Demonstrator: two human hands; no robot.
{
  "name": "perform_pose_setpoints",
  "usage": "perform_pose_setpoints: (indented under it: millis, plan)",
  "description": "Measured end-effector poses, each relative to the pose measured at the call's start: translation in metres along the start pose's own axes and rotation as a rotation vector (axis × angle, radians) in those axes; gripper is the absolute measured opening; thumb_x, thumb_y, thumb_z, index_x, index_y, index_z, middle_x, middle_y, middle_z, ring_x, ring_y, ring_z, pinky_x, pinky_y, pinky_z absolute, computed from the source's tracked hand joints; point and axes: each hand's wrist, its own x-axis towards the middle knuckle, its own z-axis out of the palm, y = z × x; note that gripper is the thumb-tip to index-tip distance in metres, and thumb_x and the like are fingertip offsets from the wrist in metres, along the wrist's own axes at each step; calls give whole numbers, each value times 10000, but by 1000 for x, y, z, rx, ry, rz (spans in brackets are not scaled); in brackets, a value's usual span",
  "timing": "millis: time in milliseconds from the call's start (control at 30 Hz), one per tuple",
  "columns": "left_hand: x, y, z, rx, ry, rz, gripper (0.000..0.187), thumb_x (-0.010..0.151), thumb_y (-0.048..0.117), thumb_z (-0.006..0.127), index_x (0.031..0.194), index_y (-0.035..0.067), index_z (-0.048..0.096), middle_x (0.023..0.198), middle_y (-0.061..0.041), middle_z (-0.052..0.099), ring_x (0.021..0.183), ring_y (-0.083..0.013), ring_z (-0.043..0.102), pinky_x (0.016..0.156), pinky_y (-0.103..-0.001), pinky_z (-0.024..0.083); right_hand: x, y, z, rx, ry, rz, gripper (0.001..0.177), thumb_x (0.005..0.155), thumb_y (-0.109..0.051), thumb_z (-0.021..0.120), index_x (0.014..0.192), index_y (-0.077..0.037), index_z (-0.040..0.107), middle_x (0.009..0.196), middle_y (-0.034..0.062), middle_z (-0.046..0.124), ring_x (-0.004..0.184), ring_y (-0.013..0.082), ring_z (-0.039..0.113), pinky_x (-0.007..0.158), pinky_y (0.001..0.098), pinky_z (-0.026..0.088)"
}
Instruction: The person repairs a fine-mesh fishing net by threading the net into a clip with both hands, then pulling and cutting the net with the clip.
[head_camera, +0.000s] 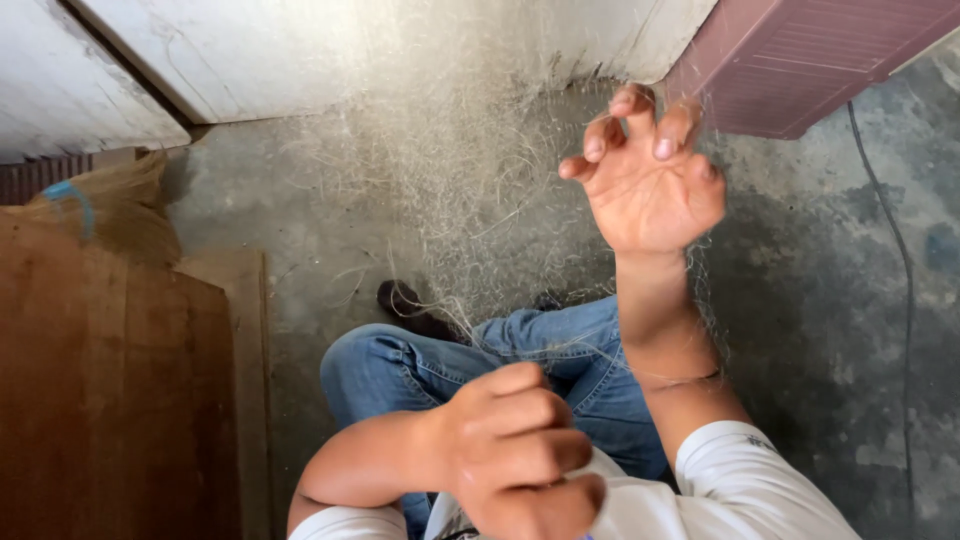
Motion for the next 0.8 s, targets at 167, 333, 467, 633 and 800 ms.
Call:
perform_pose_setpoints:
  millis: [167, 333, 467, 633, 800]
  plan:
    - [-5, 13, 2, -59, -120, -30, 107, 1037, 157, 682, 1059, 55, 707, 996, -62, 667, 828, -224, 653, 729, -369, 446, -1, -2, 5, 108, -85, 6, 277, 1090, -402, 558, 1163, -141, 611, 1513, 66, 521, 1294, 267, 556, 1155, 533, 476]
    - [-9, 38, 19, 126, 249, -227, 285, 1084, 284, 505, 1067, 85, 708, 1112, -85, 676, 1033, -192, 694, 924, -458, 595, -4, 4, 7, 148, -92, 25, 389, 1048, -535, 558, 1160, -168, 621, 1600, 77, 471, 1338, 305, 550, 1191, 536, 435]
    - [-79, 40, -49, 689, 74, -484, 338, 983, 381, 670, 1149, 104, 570, 1280, -117, 536, 1213, -341, 609, 977, -511, 576, -5, 13, 21, 281, -81, 41, 647, 940, -750, 499, 1199, -172, 635, 1646, 103, 453, 1377, 399, 525, 1178, 635, 409]
    - [-180, 65, -36, 455, -667, -1458, 304, 944, 360, 661, 1164, 152, 634, 1071, -118, 658, 954, -372, 650, 755, -509, 523, 10, 19, 28, 309, -179, 67, 736, 900, -796, 446, 1242, -176, 647, 1555, 98, 484, 1366, 362, 510, 1186, 642, 386]
    - [-265, 108, 16, 298, -971, -1834, 353, 920, 347, 602, 1264, 268, 605, 1152, -110, 598, 1042, -394, 624, 850, -566, 512, 13, 9, 7, 281, -206, 55, 744, 951, -766, 396, 1297, -153, 638, 1524, 103, 523, 1337, 296, 520, 1214, 529, 385]
